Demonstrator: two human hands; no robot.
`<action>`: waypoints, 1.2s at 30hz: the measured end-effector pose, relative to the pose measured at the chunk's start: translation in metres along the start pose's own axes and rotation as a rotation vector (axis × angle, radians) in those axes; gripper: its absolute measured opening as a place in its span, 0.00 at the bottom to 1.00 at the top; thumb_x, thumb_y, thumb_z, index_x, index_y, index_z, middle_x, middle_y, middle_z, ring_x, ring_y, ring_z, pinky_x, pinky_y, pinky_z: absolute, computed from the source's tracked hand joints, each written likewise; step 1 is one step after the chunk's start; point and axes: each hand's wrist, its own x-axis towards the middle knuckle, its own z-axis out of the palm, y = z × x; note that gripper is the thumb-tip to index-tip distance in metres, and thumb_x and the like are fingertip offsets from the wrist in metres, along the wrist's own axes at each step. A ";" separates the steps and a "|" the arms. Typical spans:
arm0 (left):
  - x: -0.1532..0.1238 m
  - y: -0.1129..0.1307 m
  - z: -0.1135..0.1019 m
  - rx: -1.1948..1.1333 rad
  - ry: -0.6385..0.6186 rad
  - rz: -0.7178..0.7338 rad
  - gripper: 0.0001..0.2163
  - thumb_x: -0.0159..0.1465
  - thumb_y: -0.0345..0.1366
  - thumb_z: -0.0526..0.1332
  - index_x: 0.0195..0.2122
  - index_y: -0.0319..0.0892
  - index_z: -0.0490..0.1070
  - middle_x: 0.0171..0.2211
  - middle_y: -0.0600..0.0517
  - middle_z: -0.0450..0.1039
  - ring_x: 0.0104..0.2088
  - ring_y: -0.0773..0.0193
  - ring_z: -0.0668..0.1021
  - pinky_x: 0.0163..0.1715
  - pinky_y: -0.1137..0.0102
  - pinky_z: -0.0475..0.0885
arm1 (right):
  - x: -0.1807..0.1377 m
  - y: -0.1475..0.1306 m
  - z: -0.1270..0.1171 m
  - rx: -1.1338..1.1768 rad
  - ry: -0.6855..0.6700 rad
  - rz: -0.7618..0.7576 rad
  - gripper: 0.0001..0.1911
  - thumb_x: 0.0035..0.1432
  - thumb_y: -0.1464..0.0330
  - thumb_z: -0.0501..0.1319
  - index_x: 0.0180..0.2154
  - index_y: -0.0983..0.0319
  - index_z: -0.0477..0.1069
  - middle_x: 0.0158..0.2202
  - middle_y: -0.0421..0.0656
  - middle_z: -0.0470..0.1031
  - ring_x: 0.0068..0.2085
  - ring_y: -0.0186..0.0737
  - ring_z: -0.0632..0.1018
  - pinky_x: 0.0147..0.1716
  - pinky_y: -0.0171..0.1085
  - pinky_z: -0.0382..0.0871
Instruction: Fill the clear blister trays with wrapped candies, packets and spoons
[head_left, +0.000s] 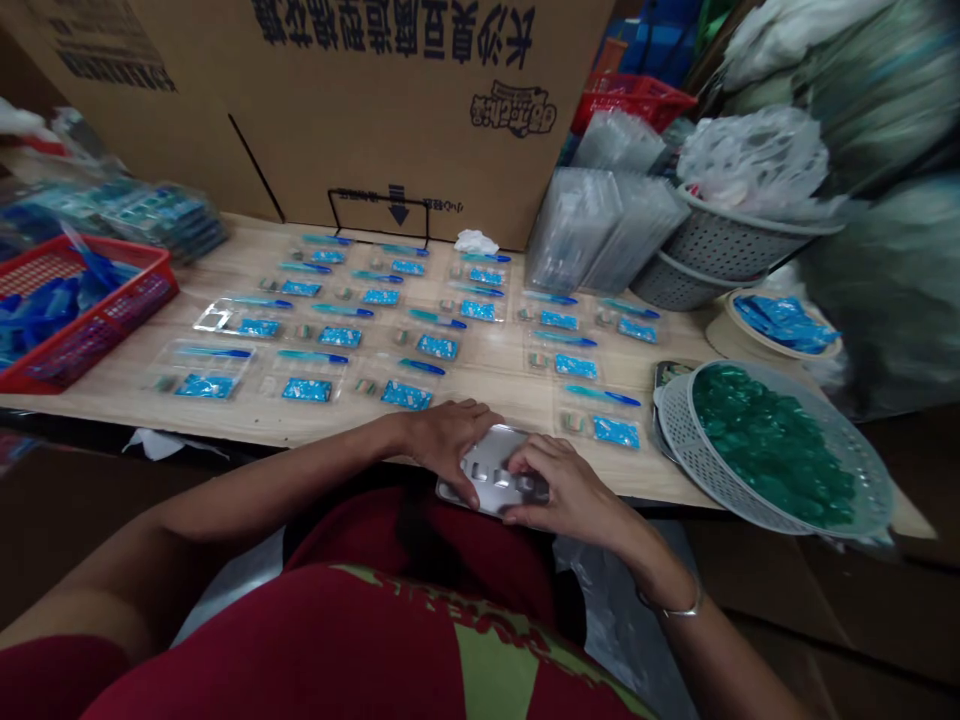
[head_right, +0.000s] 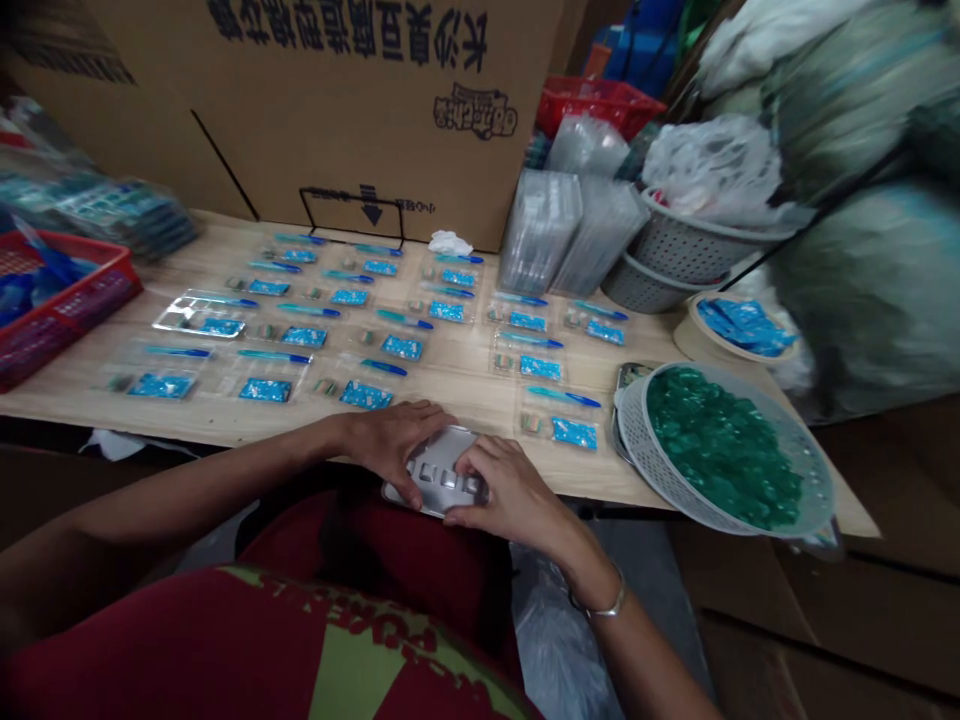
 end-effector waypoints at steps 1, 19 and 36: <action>0.000 -0.001 0.001 -0.002 0.000 -0.001 0.40 0.43 0.57 0.67 0.52 0.39 0.60 0.47 0.41 0.67 0.47 0.49 0.69 0.46 0.59 0.64 | 0.001 -0.001 0.000 -0.004 0.003 0.001 0.21 0.43 0.59 0.71 0.35 0.60 0.65 0.37 0.42 0.70 0.39 0.43 0.70 0.38 0.38 0.60; 0.000 0.001 0.002 0.066 0.002 -0.022 0.42 0.42 0.54 0.69 0.54 0.36 0.59 0.48 0.39 0.67 0.48 0.47 0.69 0.48 0.59 0.63 | 0.002 -0.028 -0.007 -0.124 -0.016 -0.055 0.12 0.53 0.69 0.63 0.40 0.61 0.67 0.40 0.45 0.69 0.42 0.44 0.68 0.41 0.39 0.60; -0.045 0.014 0.007 -0.271 0.585 0.031 0.45 0.53 0.58 0.60 0.65 0.46 0.40 0.66 0.39 0.43 0.64 0.43 0.51 0.61 0.49 0.46 | 0.013 -0.056 -0.041 -0.227 0.172 -0.206 0.07 0.55 0.75 0.53 0.27 0.60 0.63 0.27 0.41 0.65 0.32 0.40 0.66 0.33 0.40 0.58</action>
